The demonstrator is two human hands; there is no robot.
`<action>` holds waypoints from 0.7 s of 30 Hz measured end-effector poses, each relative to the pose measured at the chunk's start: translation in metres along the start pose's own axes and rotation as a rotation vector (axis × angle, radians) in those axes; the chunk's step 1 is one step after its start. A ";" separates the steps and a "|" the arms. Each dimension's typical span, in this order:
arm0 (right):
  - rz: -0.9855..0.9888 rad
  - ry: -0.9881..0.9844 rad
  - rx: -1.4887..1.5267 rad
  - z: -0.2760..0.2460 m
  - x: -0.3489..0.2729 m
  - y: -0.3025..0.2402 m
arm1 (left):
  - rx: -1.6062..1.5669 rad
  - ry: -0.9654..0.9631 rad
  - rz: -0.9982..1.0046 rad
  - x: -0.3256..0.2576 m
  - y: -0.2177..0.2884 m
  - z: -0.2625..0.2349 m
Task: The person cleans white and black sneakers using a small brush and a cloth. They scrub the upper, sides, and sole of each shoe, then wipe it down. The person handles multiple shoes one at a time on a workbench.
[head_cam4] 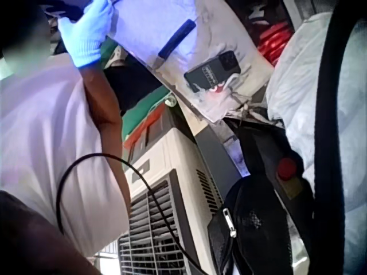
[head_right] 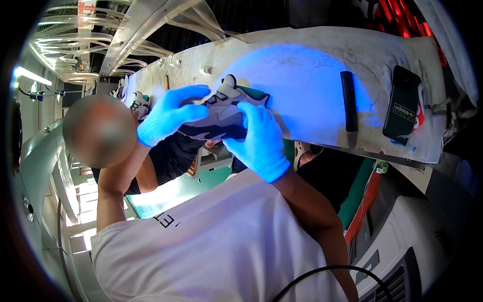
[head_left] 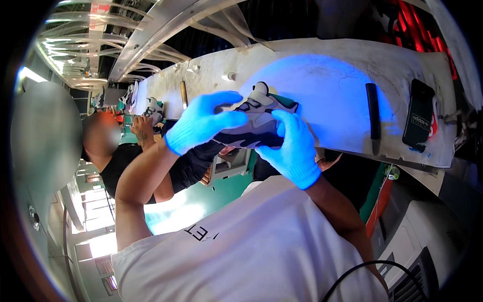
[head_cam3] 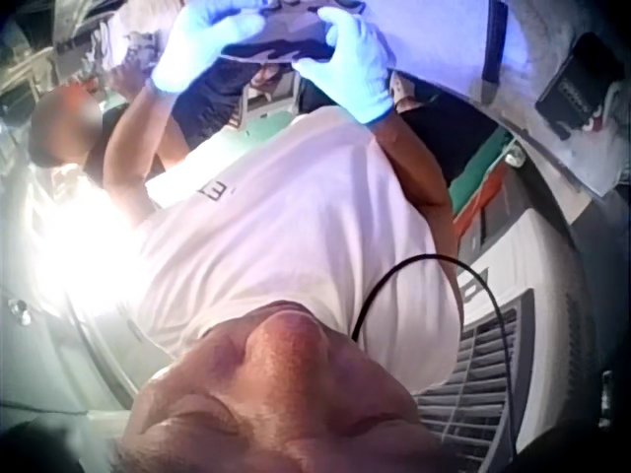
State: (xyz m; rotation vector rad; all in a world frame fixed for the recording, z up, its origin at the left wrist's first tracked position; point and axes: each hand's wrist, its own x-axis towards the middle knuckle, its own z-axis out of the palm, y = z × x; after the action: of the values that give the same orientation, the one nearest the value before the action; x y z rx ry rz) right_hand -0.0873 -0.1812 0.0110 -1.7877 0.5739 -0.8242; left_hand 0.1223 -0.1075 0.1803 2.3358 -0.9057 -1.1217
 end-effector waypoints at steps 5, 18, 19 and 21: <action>0.008 -0.081 -0.026 0.004 0.005 -0.002 | 0.590 -0.336 -0.068 0.020 0.024 -0.004; -0.036 -0.079 -0.148 0.018 -0.007 -0.006 | 0.751 -0.126 -0.104 0.029 0.022 0.036; -0.028 -0.079 -0.145 0.020 -0.006 -0.006 | 0.732 -0.106 -0.079 0.028 0.022 0.037; -0.027 -0.043 -0.154 0.023 -0.007 -0.006 | 0.702 -0.136 -0.047 0.031 0.019 0.035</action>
State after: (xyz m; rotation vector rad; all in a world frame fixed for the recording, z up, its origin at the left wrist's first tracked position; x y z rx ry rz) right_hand -0.0745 -0.1599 0.0100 -1.9521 0.5997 -0.7760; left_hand 0.1017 -0.1446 0.1538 2.8528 -1.4947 -1.1143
